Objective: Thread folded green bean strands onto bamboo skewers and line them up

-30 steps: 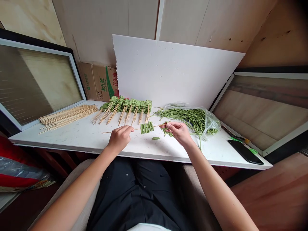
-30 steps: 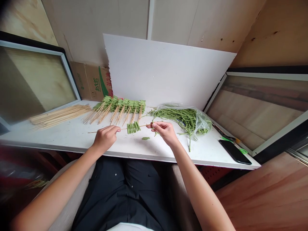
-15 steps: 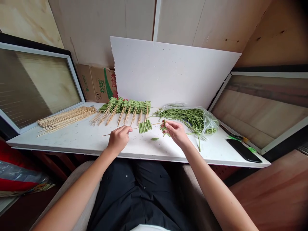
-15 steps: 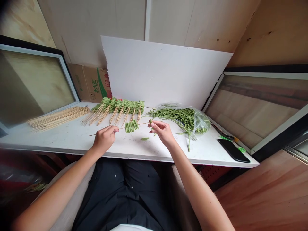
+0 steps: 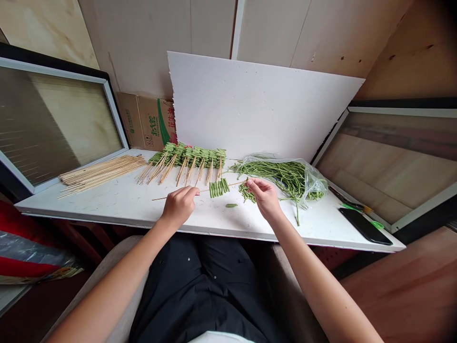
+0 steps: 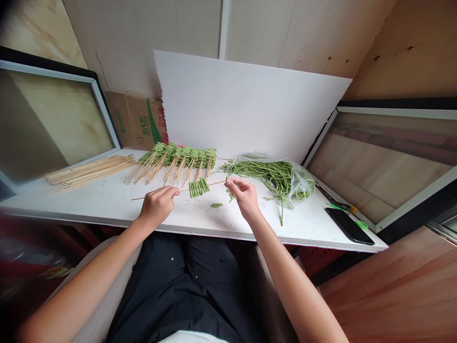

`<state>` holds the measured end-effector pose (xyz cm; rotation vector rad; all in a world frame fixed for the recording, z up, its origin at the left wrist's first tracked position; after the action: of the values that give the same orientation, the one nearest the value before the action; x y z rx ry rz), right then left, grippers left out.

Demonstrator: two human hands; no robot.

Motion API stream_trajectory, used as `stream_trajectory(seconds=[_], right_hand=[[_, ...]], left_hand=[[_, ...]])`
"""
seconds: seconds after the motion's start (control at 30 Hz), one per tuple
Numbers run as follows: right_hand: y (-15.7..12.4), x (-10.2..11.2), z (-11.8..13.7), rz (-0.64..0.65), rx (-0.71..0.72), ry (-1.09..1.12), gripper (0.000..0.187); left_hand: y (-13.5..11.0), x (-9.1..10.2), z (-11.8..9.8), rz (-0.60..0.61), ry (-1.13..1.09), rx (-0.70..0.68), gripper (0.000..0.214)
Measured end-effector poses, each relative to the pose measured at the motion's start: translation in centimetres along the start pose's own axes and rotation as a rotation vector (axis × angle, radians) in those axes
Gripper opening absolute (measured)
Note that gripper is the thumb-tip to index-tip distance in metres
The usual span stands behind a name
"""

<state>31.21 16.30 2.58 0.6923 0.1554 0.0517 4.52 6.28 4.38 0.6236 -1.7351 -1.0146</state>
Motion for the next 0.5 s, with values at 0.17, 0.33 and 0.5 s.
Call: stream_trajectory(seconds=[0.17, 0.33, 0.5], right_hand=[[-0.4, -0.6, 0.7, 0.009, 0.005, -0.036, 0.029], [-0.8, -1.2, 1.4, -0.017, 0.038, -0.054, 0.034], [-1.1, -1.4, 0.9, -0.018, 0.024, -0.059, 0.035]], left_hand=[[0.0, 0.2, -0.2, -0.012, -0.031, -0.009, 0.040], [0.0, 0.3, 0.0, -0.012, -0.049, 0.007, 0.039], [-0.2, -0.3, 0.2, 0.027, -0.059, 0.019, 0.040]])
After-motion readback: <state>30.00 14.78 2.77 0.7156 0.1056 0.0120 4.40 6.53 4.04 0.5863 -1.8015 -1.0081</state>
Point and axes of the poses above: each hand's wrist, its own y-axis towards the middle knuckle, its own x-axis out of the back of the hand, z = x × y, the point moved 10 cm from there along y, towards the middle knuckle, and after that the axes turned 15 degrees about x, right-handed, at the moved point
